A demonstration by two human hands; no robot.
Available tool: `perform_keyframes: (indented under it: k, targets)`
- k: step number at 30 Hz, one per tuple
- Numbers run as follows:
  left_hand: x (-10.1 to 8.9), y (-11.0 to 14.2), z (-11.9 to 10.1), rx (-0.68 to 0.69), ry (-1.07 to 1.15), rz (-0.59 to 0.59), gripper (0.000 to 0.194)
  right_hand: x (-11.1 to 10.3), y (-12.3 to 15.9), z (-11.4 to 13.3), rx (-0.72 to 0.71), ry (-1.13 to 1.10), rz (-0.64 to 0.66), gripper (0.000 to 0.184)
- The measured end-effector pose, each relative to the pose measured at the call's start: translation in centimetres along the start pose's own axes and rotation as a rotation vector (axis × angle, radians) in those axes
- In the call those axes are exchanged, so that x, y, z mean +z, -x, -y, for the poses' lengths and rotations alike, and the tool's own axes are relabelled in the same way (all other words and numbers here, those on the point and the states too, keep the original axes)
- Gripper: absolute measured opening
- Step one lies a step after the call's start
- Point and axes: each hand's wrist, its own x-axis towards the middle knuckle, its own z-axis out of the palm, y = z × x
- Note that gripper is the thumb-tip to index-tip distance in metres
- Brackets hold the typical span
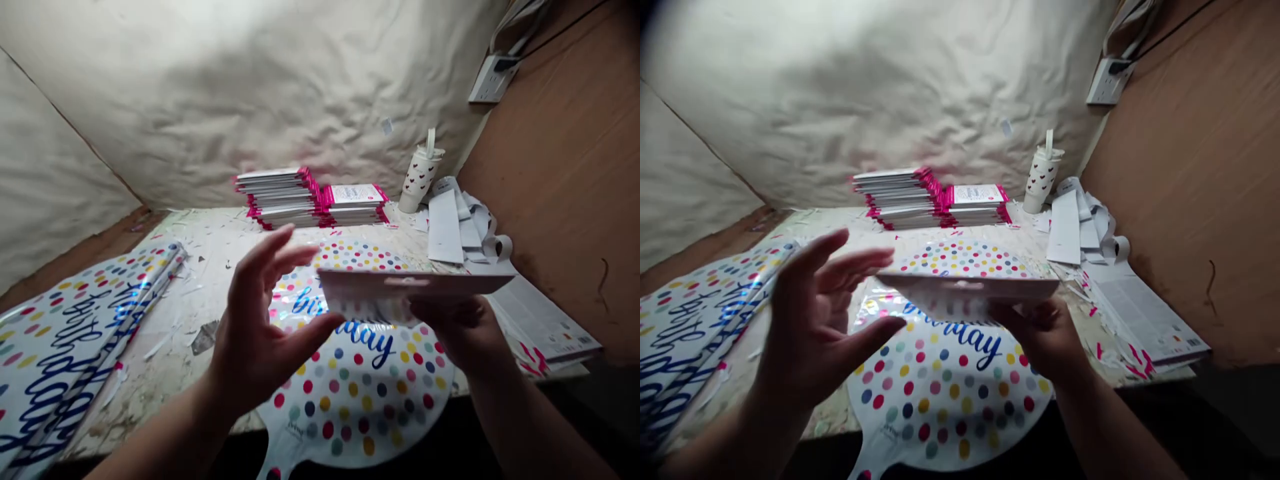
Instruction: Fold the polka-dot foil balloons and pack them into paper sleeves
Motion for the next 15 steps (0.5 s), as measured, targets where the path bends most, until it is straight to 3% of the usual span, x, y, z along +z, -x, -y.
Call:
perform_keyframes:
  k: [2, 4, 7, 10, 12, 15]
  targets:
    - [-0.6, -1.0, 0.7, 0.036, -0.065, 0.057, 0.026, 1.0, -1.4, -1.0, 0.035, -0.155, -0.104, 0.017]
    - [-1.9, -2.5, 1.8, 0.121, -0.273, 0.071, 0.021, 1.1, -2.6, -2.1, 0.015, -0.204, -0.101, 0.03]
    - [-5.3, -7.1, 3.6, 0.292, -0.728, -0.2, 0.032, -0.3, -3.3, -3.7, 0.054, -0.176, -0.153, 0.04]
    - [-9.0, -14.3, 6.6, 0.238, -1.057, -0.346, 0.041, -2.0, -2.3, -5.6, 0.179, -0.062, -0.181, 0.034]
    - [-10.5, -19.2, 9.3, 0.116, -1.188, -0.215, 0.043, -2.9, -0.9, -6.8, 0.238, 0.038, -0.164, 0.032]
    - [-10.8, -24.8, 13.0, -0.032, -1.258, -0.015, 0.04, -3.9, 1.5, -7.8, 0.251, 0.225, -0.083, 0.027]
